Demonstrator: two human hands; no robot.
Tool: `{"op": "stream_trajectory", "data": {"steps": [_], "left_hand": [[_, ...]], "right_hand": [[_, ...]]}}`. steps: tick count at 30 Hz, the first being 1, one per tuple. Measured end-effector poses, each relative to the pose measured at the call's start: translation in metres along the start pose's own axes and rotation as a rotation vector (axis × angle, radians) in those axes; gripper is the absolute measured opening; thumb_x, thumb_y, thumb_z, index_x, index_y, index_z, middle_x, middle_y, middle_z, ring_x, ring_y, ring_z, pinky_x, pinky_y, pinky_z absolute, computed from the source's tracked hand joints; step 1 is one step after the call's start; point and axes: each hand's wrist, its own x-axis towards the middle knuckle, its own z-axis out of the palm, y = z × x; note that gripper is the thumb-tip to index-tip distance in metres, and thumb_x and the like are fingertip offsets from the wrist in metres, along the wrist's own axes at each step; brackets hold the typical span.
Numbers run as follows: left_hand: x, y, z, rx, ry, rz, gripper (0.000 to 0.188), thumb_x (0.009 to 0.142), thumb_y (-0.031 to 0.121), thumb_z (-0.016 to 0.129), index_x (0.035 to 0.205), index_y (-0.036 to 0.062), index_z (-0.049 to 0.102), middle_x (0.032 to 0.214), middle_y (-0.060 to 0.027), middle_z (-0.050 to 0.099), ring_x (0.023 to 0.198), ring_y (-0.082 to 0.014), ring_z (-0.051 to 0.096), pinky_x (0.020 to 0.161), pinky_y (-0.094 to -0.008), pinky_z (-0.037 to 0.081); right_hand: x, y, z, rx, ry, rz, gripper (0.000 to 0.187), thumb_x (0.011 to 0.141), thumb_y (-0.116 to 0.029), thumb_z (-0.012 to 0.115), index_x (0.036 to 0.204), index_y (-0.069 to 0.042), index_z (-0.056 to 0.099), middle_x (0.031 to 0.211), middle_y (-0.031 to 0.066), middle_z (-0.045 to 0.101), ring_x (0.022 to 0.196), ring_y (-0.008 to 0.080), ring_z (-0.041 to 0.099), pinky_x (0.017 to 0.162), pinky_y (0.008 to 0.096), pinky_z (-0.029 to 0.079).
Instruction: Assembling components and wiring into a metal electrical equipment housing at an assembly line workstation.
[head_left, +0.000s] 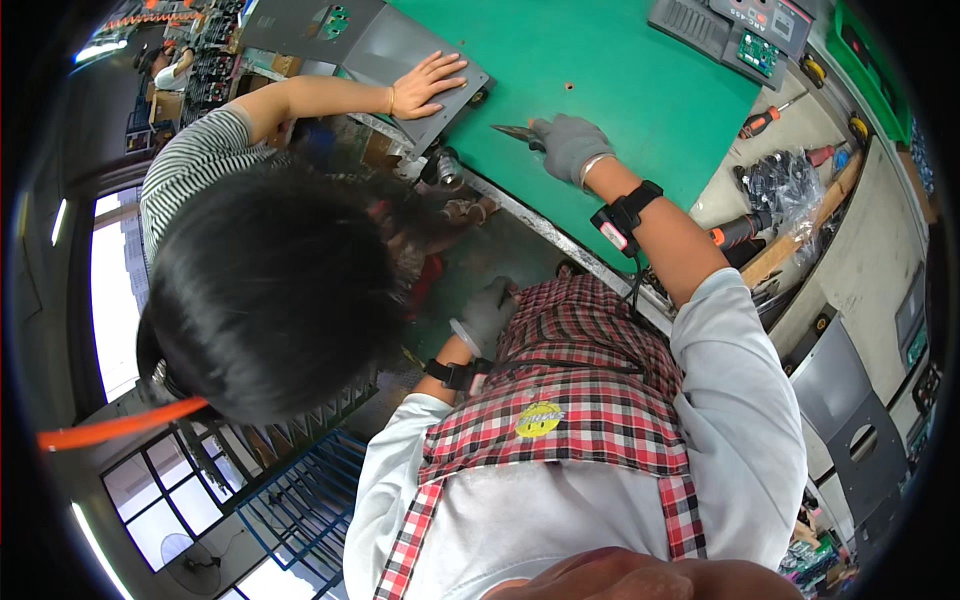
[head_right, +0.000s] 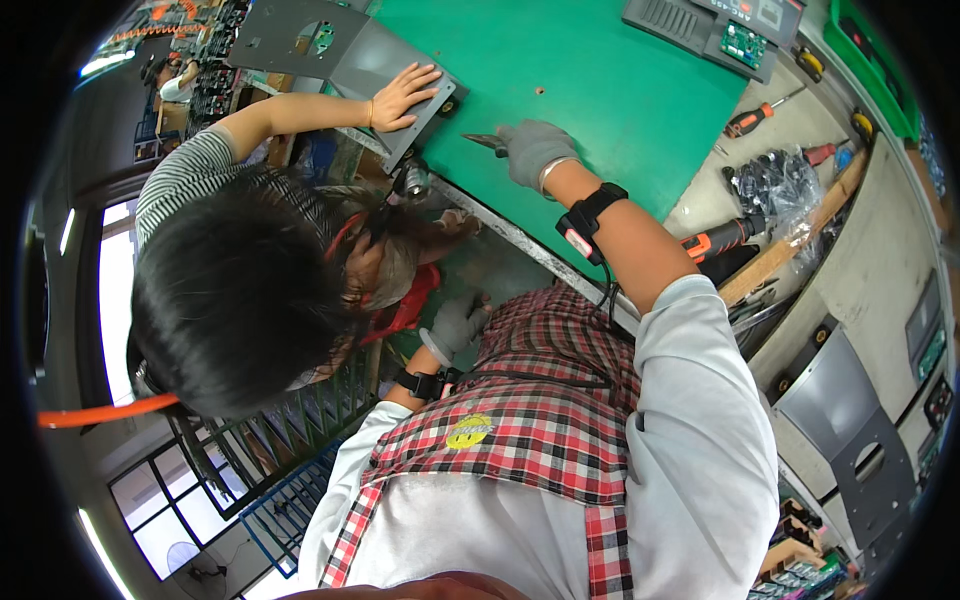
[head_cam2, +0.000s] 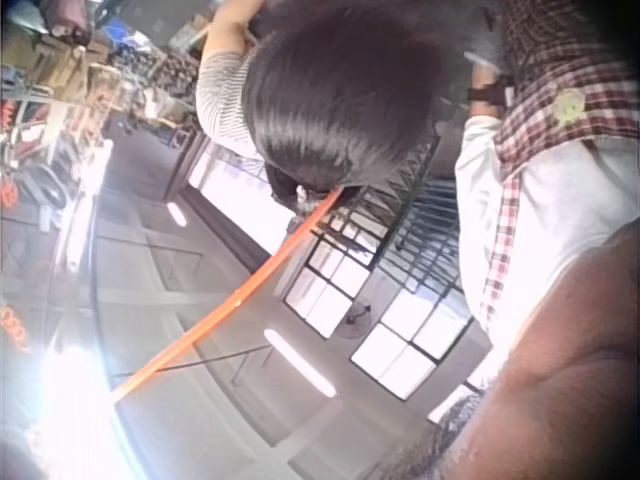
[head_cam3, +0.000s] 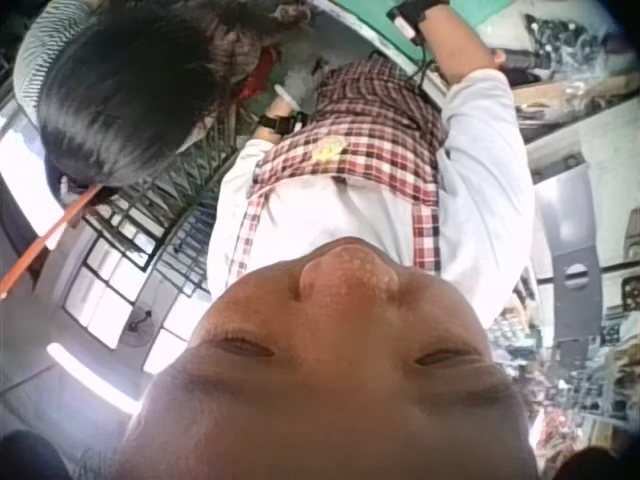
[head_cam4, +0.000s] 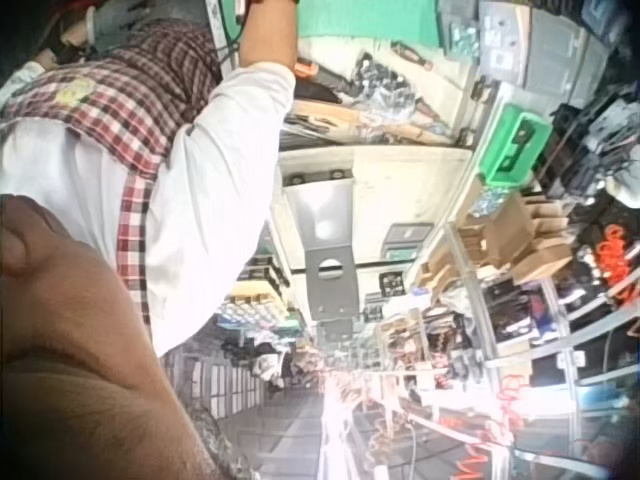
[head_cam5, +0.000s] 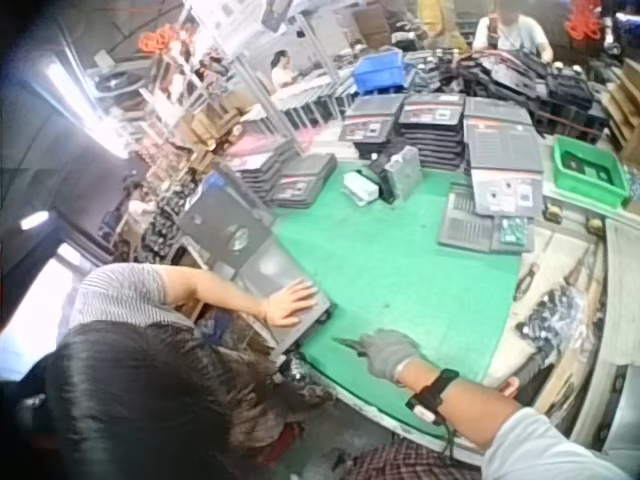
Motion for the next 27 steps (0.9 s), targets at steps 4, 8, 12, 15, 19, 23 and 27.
{"op": "stream_trajectory", "data": {"steps": [4, 8, 12, 15, 19, 23, 27], "left_hand": [[-0.001, 0.003, 0.0, 0.017, 0.024, -0.015, 0.03, 0.081, 0.028, 0.055, 0.099, 0.0045, 0.053, 0.073, -0.0167, 0.059, 0.065, -0.0318, 0.059, 0.06, -0.0388, 0.044], [-0.003, 0.003, -0.001, 0.003, 0.013, -0.045, 0.03, 0.081, 0.029, 0.055, 0.099, 0.0049, 0.054, 0.074, -0.0165, 0.06, 0.07, -0.0331, 0.059, 0.062, -0.0399, 0.045], [-0.003, -0.001, 0.001, 0.031, -0.015, -0.069, 0.031, 0.079, 0.029, 0.055, 0.1, 0.0064, 0.054, 0.083, -0.0167, 0.06, 0.08, -0.0339, 0.057, 0.068, -0.0407, 0.044], [-0.003, -0.004, 0.001, 0.038, 0.038, 0.014, 0.031, 0.08, 0.029, 0.055, 0.1, 0.0054, 0.055, 0.073, -0.0162, 0.059, 0.073, -0.0337, 0.058, 0.065, -0.0403, 0.044], [-0.003, -0.007, 0.001, 0.065, 0.022, 0.021, 0.032, 0.08, 0.03, 0.055, 0.1, 0.0054, 0.055, 0.075, -0.0169, 0.059, 0.073, -0.0346, 0.057, 0.065, -0.0407, 0.044], [-0.003, -0.005, -0.002, 0.098, 0.043, 0.052, 0.031, 0.08, 0.03, 0.055, 0.097, 0.0051, 0.057, 0.076, -0.0175, 0.06, 0.073, -0.035, 0.057, 0.064, -0.0415, 0.044], [-0.002, 0.001, -0.009, 0.085, 0.012, 0.08, 0.029, 0.079, 0.029, 0.054, 0.095, 0.0051, 0.056, 0.081, -0.0184, 0.06, 0.076, -0.036, 0.057, 0.066, -0.0427, 0.044]], "right_hand": [[-0.001, 0.002, 0.002, 0.069, 0.029, 0.001, 0.043, 0.073, -0.01, 0.05, 0.116, -0.016, 0.048, 0.101, 0.0109, 0.059, 0.095, 0.0286, 0.057, 0.076, 0.0395, 0.048], [0.0, 0.003, 0.002, 0.082, 0.029, -0.008, 0.047, 0.073, -0.012, 0.051, 0.12, -0.019, 0.047, 0.102, 0.0119, 0.058, 0.096, 0.0289, 0.056, 0.078, 0.0382, 0.047], [0.001, 0.003, 0.003, 0.111, 0.033, 0.007, 0.048, 0.074, -0.015, 0.052, 0.121, -0.019, 0.045, 0.104, 0.0122, 0.057, 0.097, 0.029, 0.056, 0.08, 0.0382, 0.046], [0.002, 0.003, 0.004, 0.099, 0.017, 0.024, 0.048, 0.075, -0.018, 0.053, 0.122, -0.019, 0.045, 0.107, 0.012, 0.056, 0.099, 0.0294, 0.055, 0.081, 0.0384, 0.046], [0.003, 0.002, 0.005, 0.086, -0.005, 0.046, 0.05, 0.075, -0.02, 0.054, 0.124, -0.019, 0.043, 0.111, 0.012, 0.054, 0.102, 0.0297, 0.053, 0.084, 0.0387, 0.045], [0.004, 0.003, 0.005, 0.112, 0.05, 0.069, 0.051, 0.075, -0.021, 0.052, 0.125, -0.019, 0.042, 0.11, 0.013, 0.054, 0.104, 0.0294, 0.052, 0.086, 0.0386, 0.043], [0.004, 0.007, 0.005, 0.197, 0.077, 0.08, 0.053, 0.073, -0.019, 0.051, 0.126, -0.016, 0.041, 0.112, 0.0147, 0.054, 0.105, 0.0304, 0.051, 0.087, 0.0374, 0.042]]}}
